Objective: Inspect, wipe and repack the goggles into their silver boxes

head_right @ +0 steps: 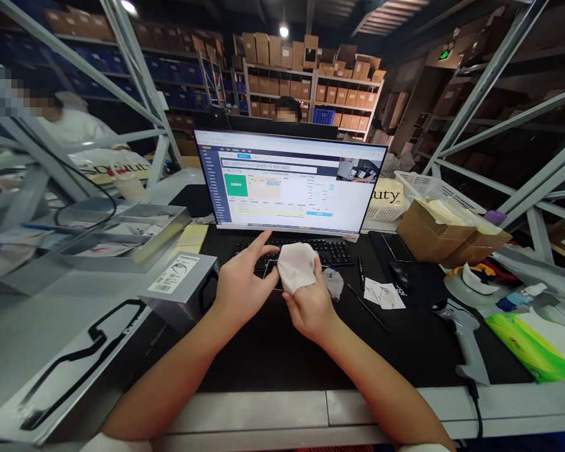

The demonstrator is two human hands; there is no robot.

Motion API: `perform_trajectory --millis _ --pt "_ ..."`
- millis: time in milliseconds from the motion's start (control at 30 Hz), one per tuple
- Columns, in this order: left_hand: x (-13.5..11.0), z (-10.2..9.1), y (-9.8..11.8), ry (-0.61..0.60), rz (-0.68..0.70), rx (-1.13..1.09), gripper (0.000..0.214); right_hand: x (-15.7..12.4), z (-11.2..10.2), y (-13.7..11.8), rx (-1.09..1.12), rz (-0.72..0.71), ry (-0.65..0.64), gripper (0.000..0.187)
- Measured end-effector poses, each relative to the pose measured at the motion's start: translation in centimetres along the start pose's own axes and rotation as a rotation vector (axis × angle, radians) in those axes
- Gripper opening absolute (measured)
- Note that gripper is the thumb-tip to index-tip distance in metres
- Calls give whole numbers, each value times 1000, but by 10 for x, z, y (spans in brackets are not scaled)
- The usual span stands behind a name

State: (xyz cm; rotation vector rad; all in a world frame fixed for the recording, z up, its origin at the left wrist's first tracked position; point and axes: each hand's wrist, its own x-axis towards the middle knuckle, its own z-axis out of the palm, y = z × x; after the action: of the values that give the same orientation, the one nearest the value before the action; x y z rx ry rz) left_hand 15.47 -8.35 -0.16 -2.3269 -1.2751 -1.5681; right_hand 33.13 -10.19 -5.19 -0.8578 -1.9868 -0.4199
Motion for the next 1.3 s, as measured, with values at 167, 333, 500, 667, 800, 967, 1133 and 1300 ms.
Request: perform_trajectory --millis 167,333,500,667,800,967,1133,1300 --pt "2 -2 0 115 17 -82 61 -1 4 15 -47 191 145 27" --pt "3 1 -2 167 41 -135 58 -9 11 2 6 226 243 31" --pt "2 5 -3 198 54 -170 54 -16 15 -10 -23 -12 159 49" --pt "3 9 -8 217 63 -164 54 -17 20 10 -55 157 240 35" --pt "3 11 -8 204 56 -191 54 -17 20 6 43 82 218 34" --pt "2 16 -8 234 -46 -330 45 -10 3 14 128 159 197 19" --pt "8 24 -21 260 -300 -753 40 5 -23 41 347 733 531 30" --pt "9 36 -27 365 -314 -1051 35 21 -28 46 776 941 703 32"
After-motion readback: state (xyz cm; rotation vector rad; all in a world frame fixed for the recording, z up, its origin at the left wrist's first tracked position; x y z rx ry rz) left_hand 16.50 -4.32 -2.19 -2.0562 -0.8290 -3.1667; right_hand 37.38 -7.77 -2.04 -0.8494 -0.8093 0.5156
